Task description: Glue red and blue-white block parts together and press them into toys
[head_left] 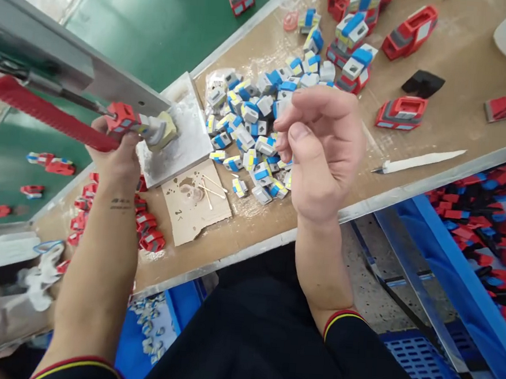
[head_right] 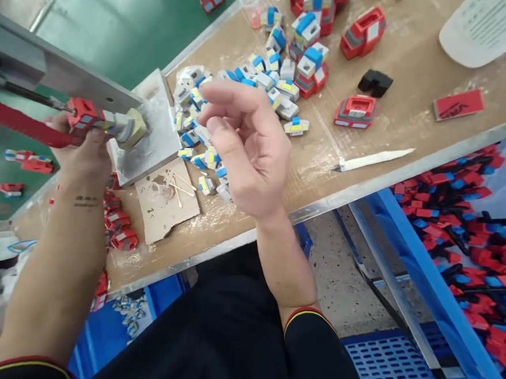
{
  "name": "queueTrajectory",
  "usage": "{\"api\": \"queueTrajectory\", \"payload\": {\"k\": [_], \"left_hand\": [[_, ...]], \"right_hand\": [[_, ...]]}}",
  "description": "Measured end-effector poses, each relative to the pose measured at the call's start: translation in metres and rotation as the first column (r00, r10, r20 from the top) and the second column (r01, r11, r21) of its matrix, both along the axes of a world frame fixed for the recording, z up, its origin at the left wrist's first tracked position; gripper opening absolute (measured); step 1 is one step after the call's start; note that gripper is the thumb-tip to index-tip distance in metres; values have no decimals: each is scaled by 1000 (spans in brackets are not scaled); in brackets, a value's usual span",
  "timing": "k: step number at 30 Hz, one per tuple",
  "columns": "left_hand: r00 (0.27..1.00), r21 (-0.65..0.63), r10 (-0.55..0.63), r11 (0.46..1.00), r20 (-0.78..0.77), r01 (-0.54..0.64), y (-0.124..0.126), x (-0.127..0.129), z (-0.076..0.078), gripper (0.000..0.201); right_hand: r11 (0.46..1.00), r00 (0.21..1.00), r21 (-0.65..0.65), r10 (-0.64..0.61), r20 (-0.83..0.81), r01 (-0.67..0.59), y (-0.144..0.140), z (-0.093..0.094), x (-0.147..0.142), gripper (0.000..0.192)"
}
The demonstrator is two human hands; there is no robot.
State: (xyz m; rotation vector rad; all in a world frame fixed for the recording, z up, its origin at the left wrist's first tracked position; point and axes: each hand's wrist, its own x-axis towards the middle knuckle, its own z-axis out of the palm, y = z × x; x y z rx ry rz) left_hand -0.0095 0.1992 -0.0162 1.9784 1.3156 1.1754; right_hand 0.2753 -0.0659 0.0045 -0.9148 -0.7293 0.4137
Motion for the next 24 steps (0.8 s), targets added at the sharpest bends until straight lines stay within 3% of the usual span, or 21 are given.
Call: {"api": "queueTrajectory", "payload": {"k": [5,9,11,15,17,20,22,24], "left_hand": [[999,32,31,999,-37,-30,-8,-2,6,91],[968,53,108,994,-226,-99,-37,-37,27,61],[910,15,115,993,-398,-119,-58,-64,39,52],[744,-111,-94,993,-662,26,-91,-93,43,47],[684,-147,-156,986,-713,72,-94,-90,38,45],[648,-171,-173,983,-742,67,-87,-79,32,38],[677,-161,-170,984,-716,77,-83,-74,31,29],[779,-114,-141,989,-611,90,-86,-73,32,22]], "right_hand": [[999,999,-27,28,-42,-29,-4,-2,3,17],[993,997,-106,64,35,-60,-11,-16,1,24],[992,995,-125,34,97,-22,-13,-19,0,20],[972,925,-233,77,371,12,-8,-5,3,14],[963,816,-270,167,553,-14,0,11,6,14],[937,537,-342,327,778,-74,9,32,12,15],[906,332,-415,419,845,-84,12,40,14,14],[866,164,-492,501,850,-90,12,42,10,11]]}}
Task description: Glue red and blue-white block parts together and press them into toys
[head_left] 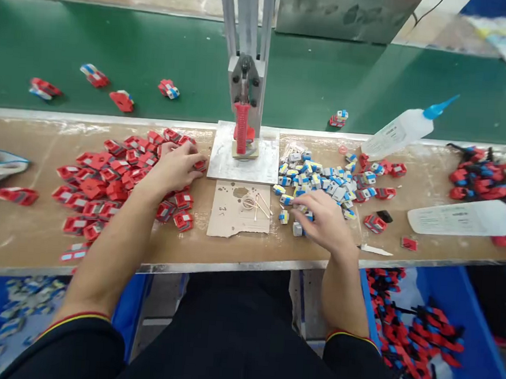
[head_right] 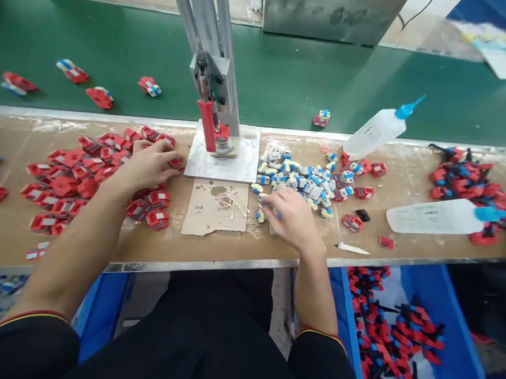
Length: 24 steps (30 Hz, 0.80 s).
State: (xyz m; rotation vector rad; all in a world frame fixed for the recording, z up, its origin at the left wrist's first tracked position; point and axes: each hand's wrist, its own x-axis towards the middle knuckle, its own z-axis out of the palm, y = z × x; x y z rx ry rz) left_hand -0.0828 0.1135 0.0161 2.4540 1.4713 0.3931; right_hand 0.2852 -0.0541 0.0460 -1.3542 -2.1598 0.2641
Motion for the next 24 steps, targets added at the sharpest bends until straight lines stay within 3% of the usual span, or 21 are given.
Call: {"api": "queueTrajectory", "payload": {"k": [3,5,7,10,14,17,20,24], "left_hand": [[917,60,86,991,388,-119,-19,2,5,28],[783,27,154,977,602,-212,-37,9,8,37],[653,-69,199,973,730,-220,-56,21,8,44],[467,-268,260,962,845,-51,-76,40,1,53],[258,-462,403,856,878,233,-87,53,-13,62],[188,-480,443,840,876,255,-89,53,-19,63],[141,-488,468,846,873,216,-92,52,-19,63],[146,-506,485,837,862,210,-95,54,-16,59]], "right_hand": [[988,985,-96,128,113,-118,5,-7,-17,19],[976,970,-115,201,139,-186,14,-13,-31,24],[965,953,-105,254,163,-239,27,-16,-44,16],[951,934,-72,309,179,-301,46,-17,-57,21],[938,929,33,338,152,-346,61,-16,-69,22],[935,939,95,337,65,-342,65,-22,-74,19],[945,945,78,321,-53,-317,63,-28,-73,13],[952,940,35,305,-152,-304,59,-29,-69,10]]}}
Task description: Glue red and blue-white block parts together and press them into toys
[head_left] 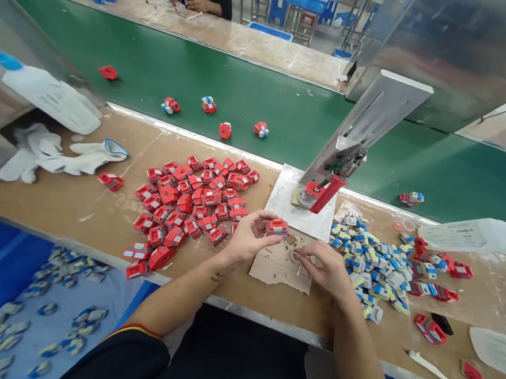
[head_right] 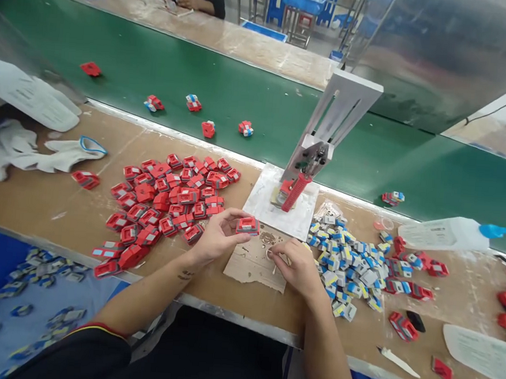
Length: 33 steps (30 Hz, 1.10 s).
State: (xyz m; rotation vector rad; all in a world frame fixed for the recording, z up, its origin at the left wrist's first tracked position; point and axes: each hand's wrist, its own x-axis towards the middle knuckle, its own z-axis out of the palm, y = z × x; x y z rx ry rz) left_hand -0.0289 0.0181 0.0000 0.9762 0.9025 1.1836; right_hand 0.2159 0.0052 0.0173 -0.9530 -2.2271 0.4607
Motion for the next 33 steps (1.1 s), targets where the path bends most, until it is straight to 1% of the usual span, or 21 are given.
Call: {"api": "queueTrajectory", "payload": {"k": [3,6,10,12,14,17,19,22,24,26,29,33], "left_hand": [[1000,11,-7,1000,6,6,0,2,0,57],[1000,41,16,999,12,-16,1,2,-3,58],[1000,69,1,998,-16,0,1,2,-7,56],[1000,98,-1,995,-26,4,0,1,-7,55],[999,131,16,991,-39,-11,-1,2,-7,52],[994,194,46,981,-97,-27,-2,3,-7,48],[989,257,56,966,-135,-20,-4,5,-8,44],[980,349,66,937,-187,3,-7,9,-7,39],[971,384,68,923,-228,26,-10,11,-6,36],[961,390,58,919,-269,53,-11,11,-5,35],[951,381,36,921,-307,88,-13,11,-3,36],[949,398,26,911,-314,107,-13,10,-2,37]], "right_hand": [[999,999,-25,-26,-48,25,-1,2,2,9],[994,990,-56,-96,-103,91,-1,2,4,10],[978,980,-142,-169,-109,153,-1,0,8,14],[968,960,-169,-214,-178,184,-2,2,12,16],[960,901,-177,-268,-342,218,-2,7,14,20],[948,748,-149,-313,-586,280,0,17,10,30],[942,675,-125,-311,-669,310,2,21,1,34],[952,621,-119,-276,-734,282,3,21,-16,30],[958,605,-138,-266,-751,250,1,19,-25,27],[960,604,-162,-269,-750,227,-1,16,-31,25],[960,607,-190,-276,-745,203,-4,13,-35,24],[957,621,-210,-291,-728,202,-5,11,-37,25]]}}
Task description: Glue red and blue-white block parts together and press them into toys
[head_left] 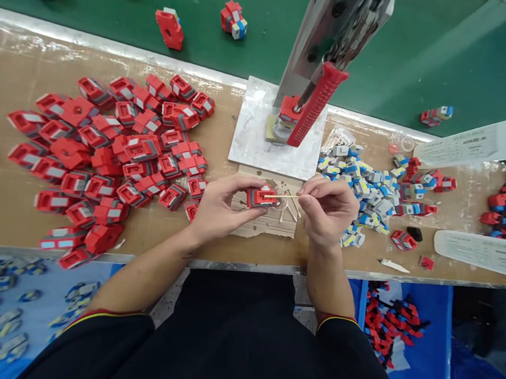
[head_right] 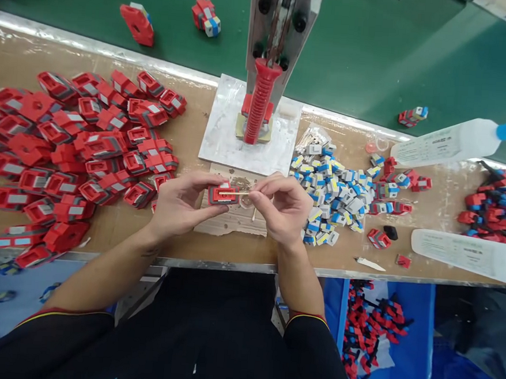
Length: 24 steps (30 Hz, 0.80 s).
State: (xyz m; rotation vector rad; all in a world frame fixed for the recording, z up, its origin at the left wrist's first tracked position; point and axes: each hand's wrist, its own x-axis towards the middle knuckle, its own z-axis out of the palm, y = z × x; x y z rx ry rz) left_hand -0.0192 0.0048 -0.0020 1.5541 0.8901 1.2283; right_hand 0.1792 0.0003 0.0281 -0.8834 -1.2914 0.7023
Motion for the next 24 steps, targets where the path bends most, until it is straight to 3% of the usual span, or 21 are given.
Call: {"api": "queueTrajectory", "payload": {"k": [19,24], "left_hand": [[1000,-50,-18,999,-18,17,-2,1,3,37],[1000,1,-4,1000,-2,4,-1,1,2,36]], "right_hand": [[997,993,-62,-39,114,46,0,0,-3,33],[996,987,-45,-73,143,80,-1,0,-1,34]]}}
